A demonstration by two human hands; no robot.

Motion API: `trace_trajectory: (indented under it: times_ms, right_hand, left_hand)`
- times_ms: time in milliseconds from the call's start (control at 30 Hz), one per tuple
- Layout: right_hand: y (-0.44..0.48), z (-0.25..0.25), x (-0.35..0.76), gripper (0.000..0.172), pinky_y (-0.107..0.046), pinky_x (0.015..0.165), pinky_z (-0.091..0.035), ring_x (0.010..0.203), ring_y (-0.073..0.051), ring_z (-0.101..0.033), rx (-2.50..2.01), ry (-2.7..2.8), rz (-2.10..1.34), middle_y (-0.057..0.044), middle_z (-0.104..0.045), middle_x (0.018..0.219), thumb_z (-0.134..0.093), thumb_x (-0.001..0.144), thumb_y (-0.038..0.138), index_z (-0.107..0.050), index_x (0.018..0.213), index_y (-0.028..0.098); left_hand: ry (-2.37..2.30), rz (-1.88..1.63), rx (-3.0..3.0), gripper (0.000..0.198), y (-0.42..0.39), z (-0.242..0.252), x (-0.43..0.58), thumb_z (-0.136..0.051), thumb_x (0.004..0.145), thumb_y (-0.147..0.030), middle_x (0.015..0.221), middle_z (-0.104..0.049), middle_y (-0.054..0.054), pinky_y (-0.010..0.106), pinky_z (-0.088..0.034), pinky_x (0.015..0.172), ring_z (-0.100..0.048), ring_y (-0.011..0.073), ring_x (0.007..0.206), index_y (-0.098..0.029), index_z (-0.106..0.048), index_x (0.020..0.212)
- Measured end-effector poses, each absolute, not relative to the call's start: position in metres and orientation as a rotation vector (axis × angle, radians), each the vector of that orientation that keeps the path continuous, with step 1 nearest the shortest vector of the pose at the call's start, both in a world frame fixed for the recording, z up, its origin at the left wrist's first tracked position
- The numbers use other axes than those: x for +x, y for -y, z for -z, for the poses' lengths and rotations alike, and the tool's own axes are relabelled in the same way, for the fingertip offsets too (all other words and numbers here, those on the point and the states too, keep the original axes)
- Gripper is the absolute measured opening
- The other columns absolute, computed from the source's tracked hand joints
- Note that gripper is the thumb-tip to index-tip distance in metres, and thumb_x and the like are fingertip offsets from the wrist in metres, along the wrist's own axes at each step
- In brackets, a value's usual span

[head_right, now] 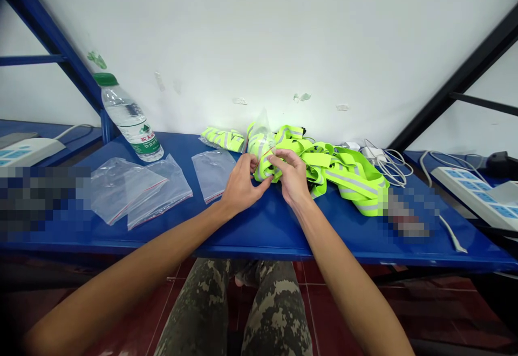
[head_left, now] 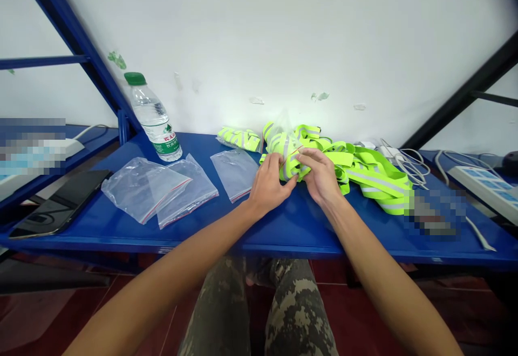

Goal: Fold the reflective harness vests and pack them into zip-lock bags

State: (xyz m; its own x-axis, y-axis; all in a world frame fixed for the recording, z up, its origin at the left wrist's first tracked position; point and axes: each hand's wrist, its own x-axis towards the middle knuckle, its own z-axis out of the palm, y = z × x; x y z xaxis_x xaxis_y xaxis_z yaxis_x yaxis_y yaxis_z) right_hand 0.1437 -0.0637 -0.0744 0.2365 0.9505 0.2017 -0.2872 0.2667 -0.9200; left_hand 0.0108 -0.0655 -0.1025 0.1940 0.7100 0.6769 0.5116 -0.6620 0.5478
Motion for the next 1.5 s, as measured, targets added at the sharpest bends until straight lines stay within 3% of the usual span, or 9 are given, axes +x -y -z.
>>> trace_trajectory:
  times_ms: [233, 367, 467, 600, 733, 900, 1133, 1400, 1500]
  right_hand:
    - [0.069, 0.069, 0.146, 0.037, -0.029, 0.059, -0.048, 0.091, -0.023, -0.064, -0.852, 0.933, -1.243, -0.005, -0.072, 0.110, -0.062, 0.056, 0.020, -0.071, 0.092, 0.021]
    - [0.071, 0.070, 0.143, 0.050, -0.023, 0.052, -0.039, 0.079, -0.016, -0.060, -0.922, 0.990, -1.226, -0.006, -0.072, 0.113, -0.065, 0.050, 0.011, -0.072, 0.099, 0.021]
    - [0.071, 0.073, 0.142, 0.047, -0.022, 0.052, -0.037, 0.073, -0.012, -0.057, -0.967, 0.983, -1.145, -0.006, -0.070, 0.112, -0.069, 0.051, 0.012, -0.072, 0.097, 0.020]
    - [0.066, 0.078, 0.143, 0.039, -0.024, 0.057, -0.043, 0.075, -0.012, -0.057, -0.991, 0.962, -0.982, -0.004, -0.066, 0.103, -0.075, 0.050, 0.016, -0.069, 0.089, 0.019]
    - [0.062, 0.083, 0.143, 0.034, -0.028, 0.069, -0.051, 0.079, -0.015, -0.060, -0.976, 1.059, -0.832, -0.003, -0.065, 0.090, -0.081, 0.054, 0.026, -0.066, 0.083, 0.019]
    - [0.064, 0.083, 0.140, 0.037, -0.030, 0.072, -0.054, 0.075, -0.015, -0.063, -0.937, 1.128, -0.874, -0.001, -0.067, 0.079, -0.088, 0.052, 0.031, -0.068, 0.082, 0.019]
    - [0.065, 0.083, 0.141, 0.025, -0.038, 0.090, -0.054, 0.094, -0.021, -0.069, -0.930, 1.149, -0.946, -0.005, -0.074, 0.088, -0.077, 0.071, 0.044, -0.076, 0.079, 0.020]
    - [0.063, 0.088, 0.141, 0.027, -0.043, 0.092, -0.056, 0.090, -0.022, -0.071, -0.904, 1.184, -0.935, -0.006, -0.076, 0.093, -0.079, 0.069, 0.042, -0.077, 0.085, 0.020]
    - [0.063, 0.087, 0.140, 0.027, -0.042, 0.090, -0.057, 0.088, -0.021, -0.071, -0.914, 1.218, -0.901, -0.006, -0.075, 0.092, -0.079, 0.068, 0.038, -0.075, 0.087, 0.019]
  left_hand:
    - [-1.290, -1.606, 2.033, 0.024, 0.054, 0.096, 0.004, -0.063, 0.080, -0.020, 0.089, -0.054, 0.002, 0.031, -0.047, 0.076, -0.056, 0.0171, 0.082, -0.021, -0.043, 0.093]
    - [-1.327, -1.589, 1.908, 0.024, 0.050, 0.094, 0.000, -0.064, 0.080, -0.019, 0.084, -0.052, 0.000, 0.029, -0.046, 0.071, -0.052, 0.0150, 0.077, -0.022, -0.041, 0.088]
    - [-1.281, -1.499, 1.903, 0.027, 0.050, 0.094, -0.001, -0.067, 0.081, -0.028, 0.083, -0.051, -0.001, 0.027, -0.044, 0.066, -0.050, 0.0128, 0.071, -0.022, -0.042, 0.089]
    - [-1.201, -1.412, 1.952, 0.048, 0.050, 0.095, -0.003, -0.078, 0.072, -0.045, 0.091, -0.053, 0.000, 0.027, -0.046, 0.066, -0.053, 0.0132, 0.075, -0.021, -0.043, 0.094]
    - [-1.090, -1.358, 2.046, 0.060, 0.049, 0.098, -0.006, -0.085, 0.063, -0.045, 0.098, -0.053, 0.002, 0.028, -0.048, 0.069, -0.054, 0.0143, 0.079, -0.022, -0.042, 0.098]
    - [-1.122, -1.415, 2.010, 0.045, 0.050, 0.099, -0.002, -0.079, 0.071, -0.035, 0.093, -0.050, 0.000, 0.026, -0.050, 0.064, -0.054, 0.0108, 0.072, -0.021, -0.043, 0.094]
    - [-1.156, -1.586, 1.916, 0.033, 0.050, 0.097, 0.000, -0.071, 0.079, -0.029, 0.101, -0.045, 0.001, 0.023, -0.052, 0.061, -0.054, 0.0068, 0.068, -0.021, -0.043, 0.096]
    - [-1.297, -1.670, 1.878, 0.039, 0.052, 0.095, 0.002, -0.069, 0.076, -0.022, 0.103, -0.051, 0.003, 0.025, -0.050, 0.063, -0.054, 0.0108, 0.072, -0.022, -0.040, 0.101]
    - [-1.317, -1.703, 1.889, 0.044, 0.052, 0.095, 0.002, -0.067, 0.078, -0.021, 0.112, -0.053, 0.008, 0.030, -0.052, 0.075, -0.059, 0.0169, 0.089, -0.021, -0.040, 0.112]
